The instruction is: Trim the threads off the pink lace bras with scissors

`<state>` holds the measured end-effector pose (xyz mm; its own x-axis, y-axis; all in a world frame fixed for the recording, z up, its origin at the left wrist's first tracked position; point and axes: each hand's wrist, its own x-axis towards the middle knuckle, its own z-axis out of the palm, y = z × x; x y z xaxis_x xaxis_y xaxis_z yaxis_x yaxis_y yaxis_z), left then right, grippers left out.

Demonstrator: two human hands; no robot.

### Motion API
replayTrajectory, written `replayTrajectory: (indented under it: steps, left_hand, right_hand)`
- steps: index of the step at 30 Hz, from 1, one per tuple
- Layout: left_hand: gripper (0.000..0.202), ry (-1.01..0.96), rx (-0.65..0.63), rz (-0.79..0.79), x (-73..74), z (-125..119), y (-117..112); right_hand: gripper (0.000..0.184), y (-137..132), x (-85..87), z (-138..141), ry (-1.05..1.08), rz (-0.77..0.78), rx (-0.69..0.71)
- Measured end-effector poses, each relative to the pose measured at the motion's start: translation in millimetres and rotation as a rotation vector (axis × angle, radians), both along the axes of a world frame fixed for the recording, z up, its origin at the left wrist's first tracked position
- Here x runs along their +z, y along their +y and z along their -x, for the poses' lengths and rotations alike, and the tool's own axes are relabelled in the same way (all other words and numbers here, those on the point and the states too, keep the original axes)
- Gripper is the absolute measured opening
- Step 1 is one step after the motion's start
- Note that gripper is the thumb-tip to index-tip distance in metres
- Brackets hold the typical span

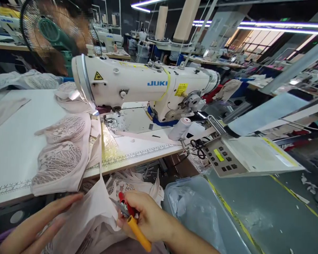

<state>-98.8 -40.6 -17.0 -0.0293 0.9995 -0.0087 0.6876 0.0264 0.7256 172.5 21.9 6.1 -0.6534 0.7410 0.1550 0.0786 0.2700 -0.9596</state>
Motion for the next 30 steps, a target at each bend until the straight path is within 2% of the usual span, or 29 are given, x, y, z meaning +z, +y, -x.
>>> replayTrajectory:
  steps: [2, 4, 6, 8, 10, 14, 18, 23, 28, 30]
  left_hand:
    - [0.044, -0.103, -0.117, 0.142, 6.1, -18, 29]
    - [0.044, -0.235, -0.133, 0.214, 11.4, -36, 51]
    - [0.038, -0.41, -0.108, 0.29, 12.9, -48, 60]
    - [0.035, -0.575, -0.096, 0.381, 10.0, -52, 58]
    - [0.037, -0.676, -0.14, 0.42, 5.7, -50, 51]
    - [0.036, -0.704, -0.295, 0.462, 3.4, -41, 47]
    - [0.035, -0.724, -0.389, 0.562, 3.0, -35, 48]
    - [0.037, -0.776, -0.475, 0.588, -9.7, -31, 46]
    - [0.039, -0.765, -0.605, 0.57, -19.7, -29, 53]
    - [0.041, -0.773, -0.625, 0.55, -21.6, -29, 56]
  right_hand:
    - [0.013, -2, 1.4, -2, -0.022, -0.021, 0.002]
    - [0.012, -4, 1.5, -7, -0.049, -0.005, -0.007]
    - [0.011, -7, -2.0, -12, -0.061, 0.027, -0.019]
    - [0.01, -10, -9.0, -17, -0.029, 0.086, -0.032]
    - [0.012, -12, -17.1, -19, 0.027, 0.188, -0.03]
    - [0.022, -9, -25.3, -12, 0.12, 0.317, 0.047]
    - [0.018, 9, -23.8, -6, 0.029, 0.287, 0.174]
    - [0.013, 34, -16.1, -13, -0.164, 0.293, 0.301]
    - [0.011, 40, -3.5, -6, -0.23, 0.206, 0.469]
    - [0.013, 39, -0.6, -1, -0.271, 0.226, 0.503]
